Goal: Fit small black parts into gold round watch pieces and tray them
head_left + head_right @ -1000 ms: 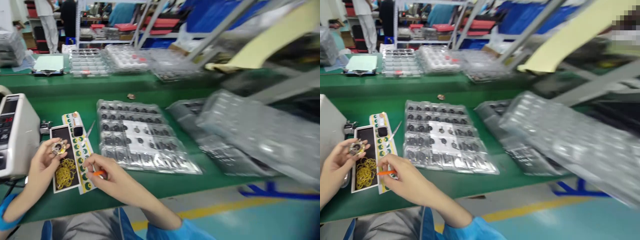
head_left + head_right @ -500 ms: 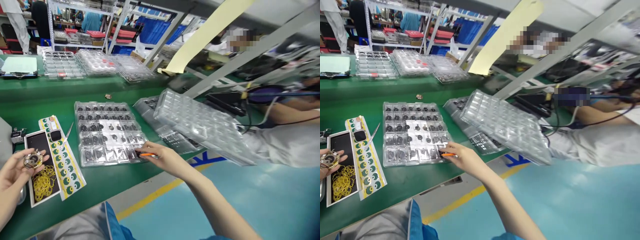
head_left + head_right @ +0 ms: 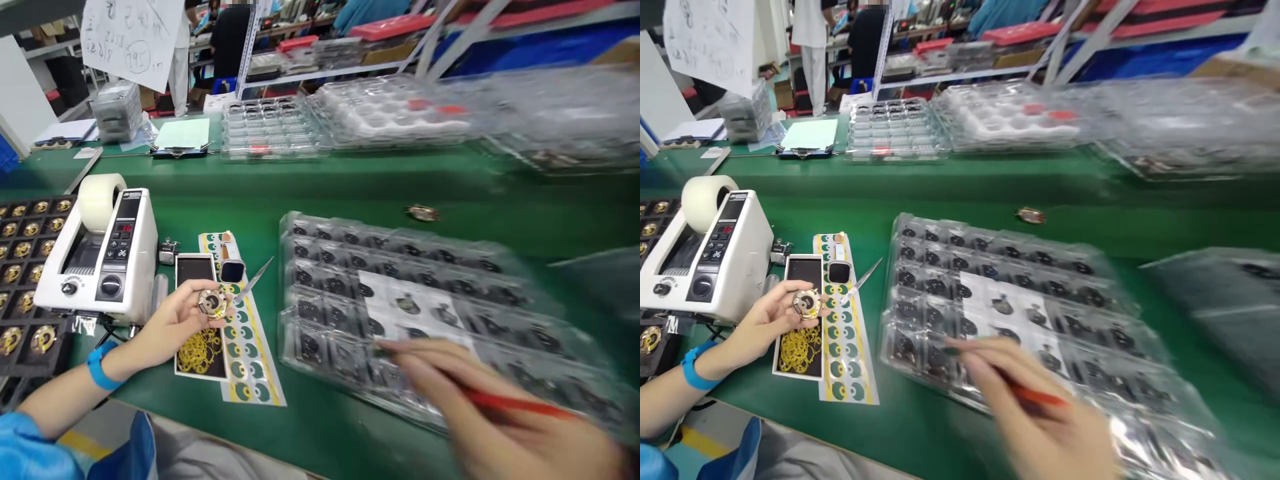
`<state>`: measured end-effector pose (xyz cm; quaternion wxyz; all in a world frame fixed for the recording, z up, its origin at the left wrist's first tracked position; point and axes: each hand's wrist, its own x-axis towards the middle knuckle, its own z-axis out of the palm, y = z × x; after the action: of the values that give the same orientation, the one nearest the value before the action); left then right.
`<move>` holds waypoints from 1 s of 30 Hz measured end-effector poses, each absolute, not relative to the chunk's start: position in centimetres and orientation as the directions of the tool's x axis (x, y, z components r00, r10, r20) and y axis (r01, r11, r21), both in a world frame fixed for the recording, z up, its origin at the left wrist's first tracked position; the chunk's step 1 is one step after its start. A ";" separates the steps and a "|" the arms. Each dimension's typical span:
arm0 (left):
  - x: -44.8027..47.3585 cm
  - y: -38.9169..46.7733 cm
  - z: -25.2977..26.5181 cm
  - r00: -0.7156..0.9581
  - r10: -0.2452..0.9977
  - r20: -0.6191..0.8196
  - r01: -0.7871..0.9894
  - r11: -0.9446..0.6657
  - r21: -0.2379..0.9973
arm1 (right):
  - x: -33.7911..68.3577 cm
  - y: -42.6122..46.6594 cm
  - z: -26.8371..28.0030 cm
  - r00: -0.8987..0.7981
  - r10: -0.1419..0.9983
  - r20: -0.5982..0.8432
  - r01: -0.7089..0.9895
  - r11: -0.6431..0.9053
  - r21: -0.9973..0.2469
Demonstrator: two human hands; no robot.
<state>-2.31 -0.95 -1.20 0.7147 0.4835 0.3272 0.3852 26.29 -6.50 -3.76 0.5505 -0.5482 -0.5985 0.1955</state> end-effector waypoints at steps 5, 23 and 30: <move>-2.4 -1.3 -1.2 0.524 0.849 -0.059 -0.210 0.196 0.958 | 18.0 -3.3 -1.8 -0.087 0.963 0.253 0.162 0.265 -0.951; -2.4 -2.1 -1.8 0.570 0.819 -0.074 -0.050 0.124 0.991 | 16.0 -2.3 -1.3 -0.055 0.998 -0.008 0.090 -0.003 -0.996; -2.2 -2.3 -1.7 0.548 0.829 -0.111 -0.005 0.136 0.991 | 15.8 -2.4 -1.8 -0.019 0.998 0.061 0.152 0.063 -0.986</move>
<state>-2.24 -2.31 -1.75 0.6638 0.5775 0.3565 0.3141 15.83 -2.41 -1.80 0.4721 -0.5174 -0.5557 0.4478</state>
